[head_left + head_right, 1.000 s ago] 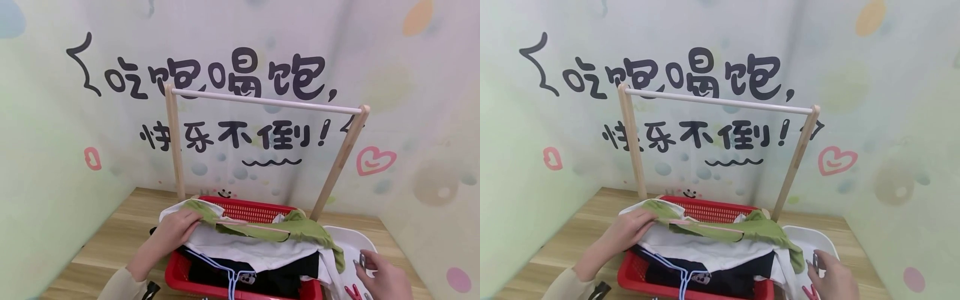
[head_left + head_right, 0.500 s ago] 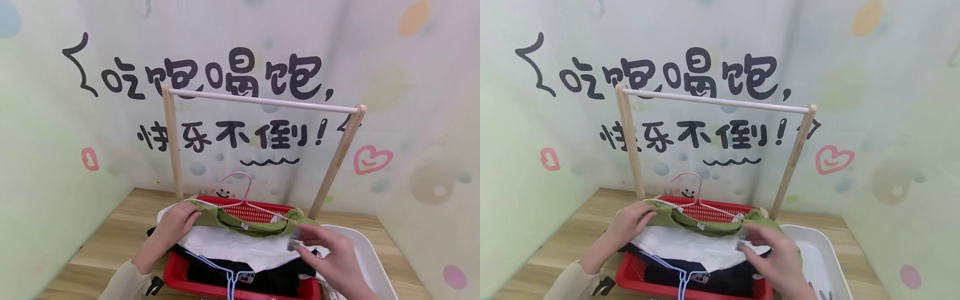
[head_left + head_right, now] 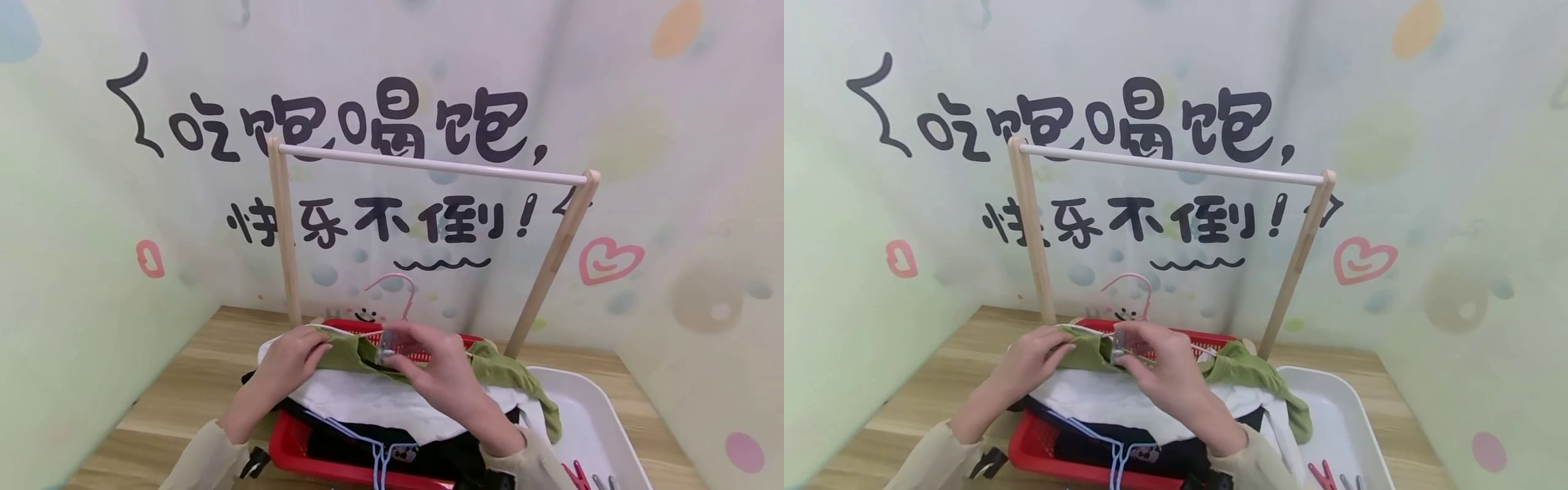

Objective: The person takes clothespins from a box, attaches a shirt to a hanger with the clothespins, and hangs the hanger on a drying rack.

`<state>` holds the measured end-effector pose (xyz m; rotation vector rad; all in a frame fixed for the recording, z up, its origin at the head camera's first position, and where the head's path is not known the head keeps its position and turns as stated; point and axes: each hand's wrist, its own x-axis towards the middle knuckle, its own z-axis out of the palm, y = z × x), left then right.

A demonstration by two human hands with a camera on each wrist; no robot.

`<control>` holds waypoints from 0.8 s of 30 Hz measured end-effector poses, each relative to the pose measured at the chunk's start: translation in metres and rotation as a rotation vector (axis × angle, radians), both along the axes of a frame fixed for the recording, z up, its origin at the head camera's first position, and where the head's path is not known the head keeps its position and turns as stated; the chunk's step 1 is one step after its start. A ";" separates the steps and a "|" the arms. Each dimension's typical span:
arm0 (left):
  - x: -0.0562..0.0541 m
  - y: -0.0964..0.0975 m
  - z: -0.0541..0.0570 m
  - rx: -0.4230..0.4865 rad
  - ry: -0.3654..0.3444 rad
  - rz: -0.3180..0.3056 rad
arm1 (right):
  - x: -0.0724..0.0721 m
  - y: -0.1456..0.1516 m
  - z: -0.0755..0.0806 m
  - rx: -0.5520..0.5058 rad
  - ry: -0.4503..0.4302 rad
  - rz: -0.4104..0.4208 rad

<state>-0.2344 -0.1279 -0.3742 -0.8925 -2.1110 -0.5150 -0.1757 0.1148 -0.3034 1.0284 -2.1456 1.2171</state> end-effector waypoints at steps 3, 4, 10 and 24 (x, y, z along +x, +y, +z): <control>0.000 -0.001 0.002 -0.010 -0.006 -0.002 | -0.008 -0.014 -0.001 -0.010 0.050 0.014; 0.001 -0.001 0.003 -0.014 -0.009 -0.003 | -0.010 -0.019 -0.002 -0.007 0.076 0.014; 0.002 -0.003 0.004 -0.034 -0.014 -0.013 | -0.024 -0.042 -0.008 0.064 0.209 -0.005; 0.000 -0.006 0.003 -0.045 0.028 -0.049 | -0.044 -0.063 -0.019 0.133 0.262 -0.101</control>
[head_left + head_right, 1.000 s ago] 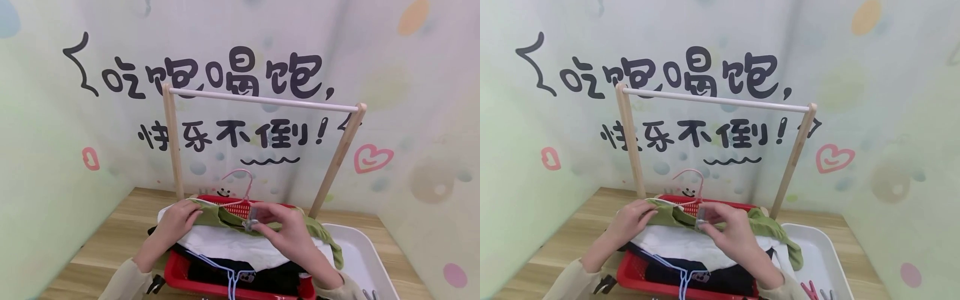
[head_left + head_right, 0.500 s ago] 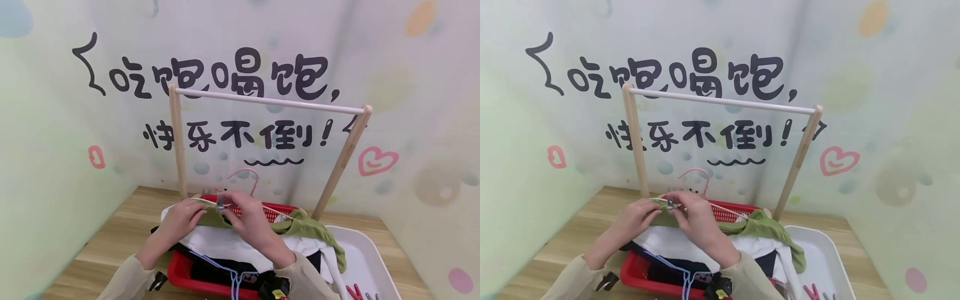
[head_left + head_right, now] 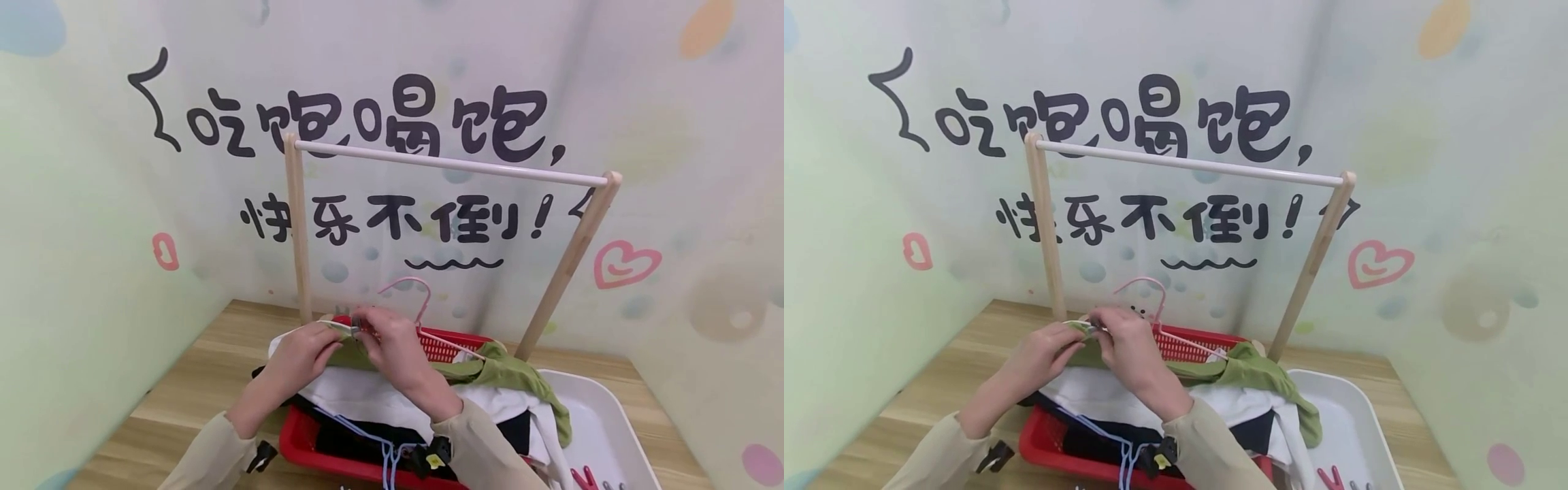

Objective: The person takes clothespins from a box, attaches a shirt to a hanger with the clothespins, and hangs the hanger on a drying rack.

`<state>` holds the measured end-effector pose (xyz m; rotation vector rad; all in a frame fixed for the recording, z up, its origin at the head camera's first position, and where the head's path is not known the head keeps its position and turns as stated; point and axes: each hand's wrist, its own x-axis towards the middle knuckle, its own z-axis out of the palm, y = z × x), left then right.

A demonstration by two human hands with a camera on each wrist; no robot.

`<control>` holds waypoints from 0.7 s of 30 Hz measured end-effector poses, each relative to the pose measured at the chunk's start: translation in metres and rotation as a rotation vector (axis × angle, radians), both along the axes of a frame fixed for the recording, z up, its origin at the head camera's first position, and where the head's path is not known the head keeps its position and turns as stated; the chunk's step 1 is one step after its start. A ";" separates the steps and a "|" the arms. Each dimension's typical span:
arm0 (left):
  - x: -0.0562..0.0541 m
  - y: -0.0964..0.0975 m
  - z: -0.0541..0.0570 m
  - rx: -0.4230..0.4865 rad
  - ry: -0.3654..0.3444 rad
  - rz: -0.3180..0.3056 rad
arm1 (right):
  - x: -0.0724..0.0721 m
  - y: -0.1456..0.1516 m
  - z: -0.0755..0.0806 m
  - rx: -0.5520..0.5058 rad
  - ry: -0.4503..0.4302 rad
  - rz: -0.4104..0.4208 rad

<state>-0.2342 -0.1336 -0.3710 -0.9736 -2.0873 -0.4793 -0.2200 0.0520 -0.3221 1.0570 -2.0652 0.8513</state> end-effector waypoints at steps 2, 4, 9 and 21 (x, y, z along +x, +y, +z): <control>0.000 0.000 0.000 0.001 0.007 0.001 | -0.001 -0.001 -0.001 0.015 -0.002 -0.005; 0.000 0.000 0.000 0.001 0.013 -0.004 | -0.001 -0.001 -0.002 0.024 -0.004 -0.004; 0.000 0.000 0.000 -0.007 0.013 -0.009 | -0.002 0.000 -0.005 0.040 0.004 0.002; 0.001 -0.001 -0.001 -0.027 -0.025 0.004 | 0.000 0.003 -0.008 0.094 -0.016 0.004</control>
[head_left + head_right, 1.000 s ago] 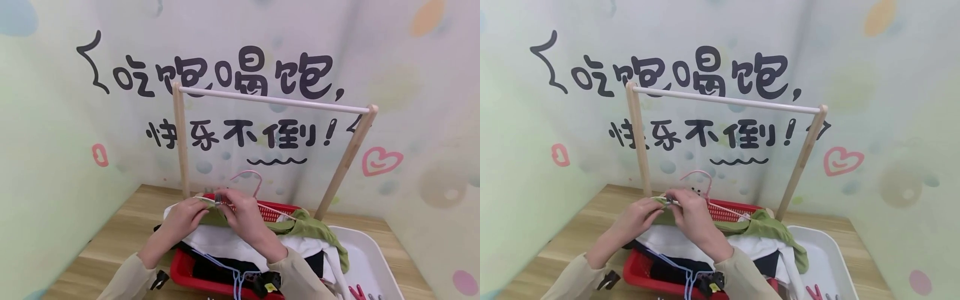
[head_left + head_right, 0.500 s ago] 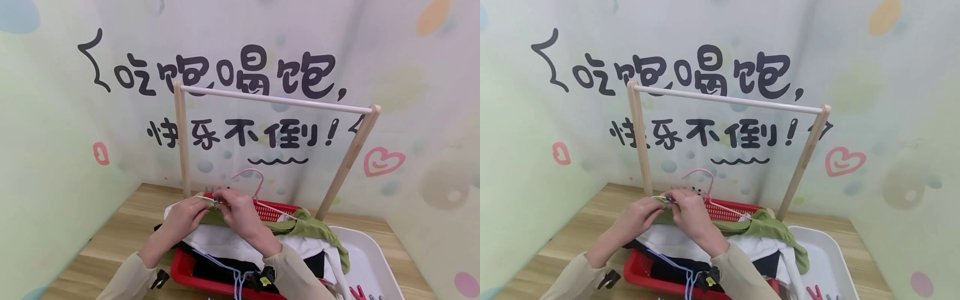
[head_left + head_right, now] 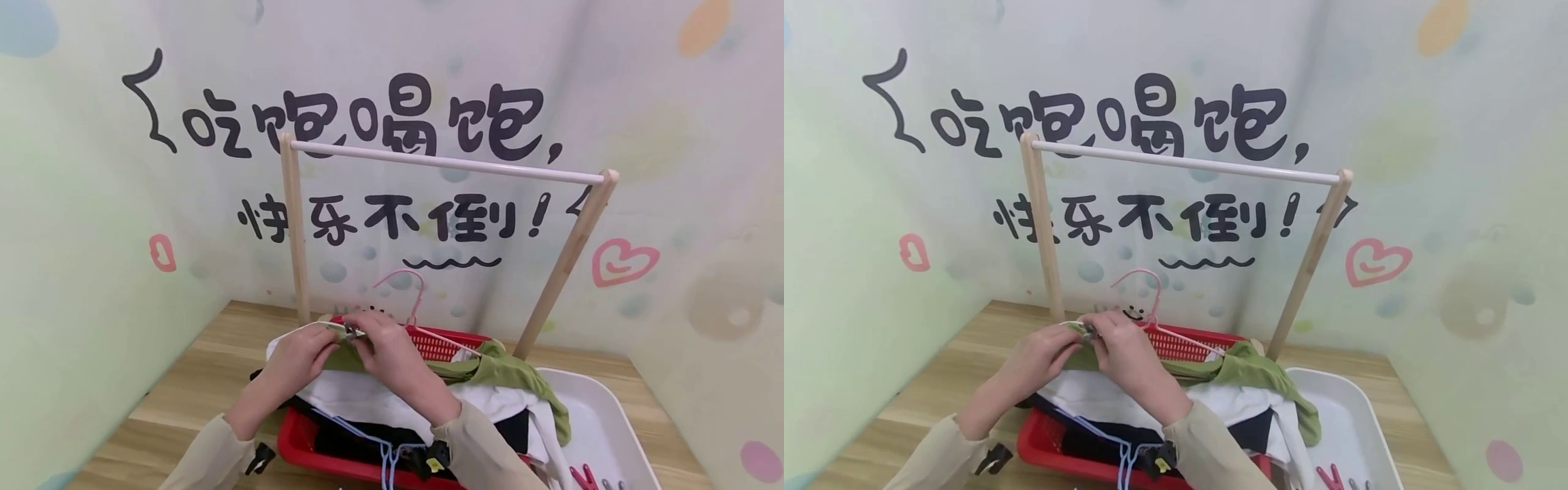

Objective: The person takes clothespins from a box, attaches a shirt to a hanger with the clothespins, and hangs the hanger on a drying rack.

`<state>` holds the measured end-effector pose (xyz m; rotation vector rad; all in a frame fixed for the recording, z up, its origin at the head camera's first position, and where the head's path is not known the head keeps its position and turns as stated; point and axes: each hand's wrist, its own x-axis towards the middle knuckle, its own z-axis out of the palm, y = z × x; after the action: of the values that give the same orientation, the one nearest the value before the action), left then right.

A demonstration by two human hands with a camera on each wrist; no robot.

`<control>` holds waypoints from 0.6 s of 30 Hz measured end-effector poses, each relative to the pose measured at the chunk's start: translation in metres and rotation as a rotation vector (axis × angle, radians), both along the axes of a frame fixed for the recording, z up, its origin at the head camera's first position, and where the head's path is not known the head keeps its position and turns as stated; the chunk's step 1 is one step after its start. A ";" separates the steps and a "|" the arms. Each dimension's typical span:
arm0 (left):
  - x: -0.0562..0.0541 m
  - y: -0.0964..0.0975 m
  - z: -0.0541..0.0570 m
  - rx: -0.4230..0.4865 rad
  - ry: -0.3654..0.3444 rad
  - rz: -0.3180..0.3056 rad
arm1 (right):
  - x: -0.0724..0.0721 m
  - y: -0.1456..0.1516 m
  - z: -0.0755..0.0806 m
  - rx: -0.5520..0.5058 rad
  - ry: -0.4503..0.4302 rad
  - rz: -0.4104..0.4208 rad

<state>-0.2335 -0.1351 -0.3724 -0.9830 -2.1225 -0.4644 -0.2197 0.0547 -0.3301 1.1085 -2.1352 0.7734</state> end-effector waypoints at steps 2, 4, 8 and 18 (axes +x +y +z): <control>-0.001 0.001 -0.001 0.000 -0.006 0.008 | 0.004 0.003 0.000 -0.005 0.001 -0.016; -0.001 0.003 -0.001 0.002 -0.008 0.016 | 0.008 0.009 0.001 -0.027 0.007 -0.024; -0.002 0.004 0.000 0.004 -0.002 0.028 | 0.019 0.024 0.002 -0.055 0.032 -0.048; 0.000 0.002 0.002 -0.003 -0.003 0.016 | 0.044 0.104 -0.009 -0.135 0.149 -0.170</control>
<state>-0.2330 -0.1334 -0.3706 -0.9670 -2.1327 -0.4560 -0.1755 0.1590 -0.3392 0.8745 -1.9912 0.7209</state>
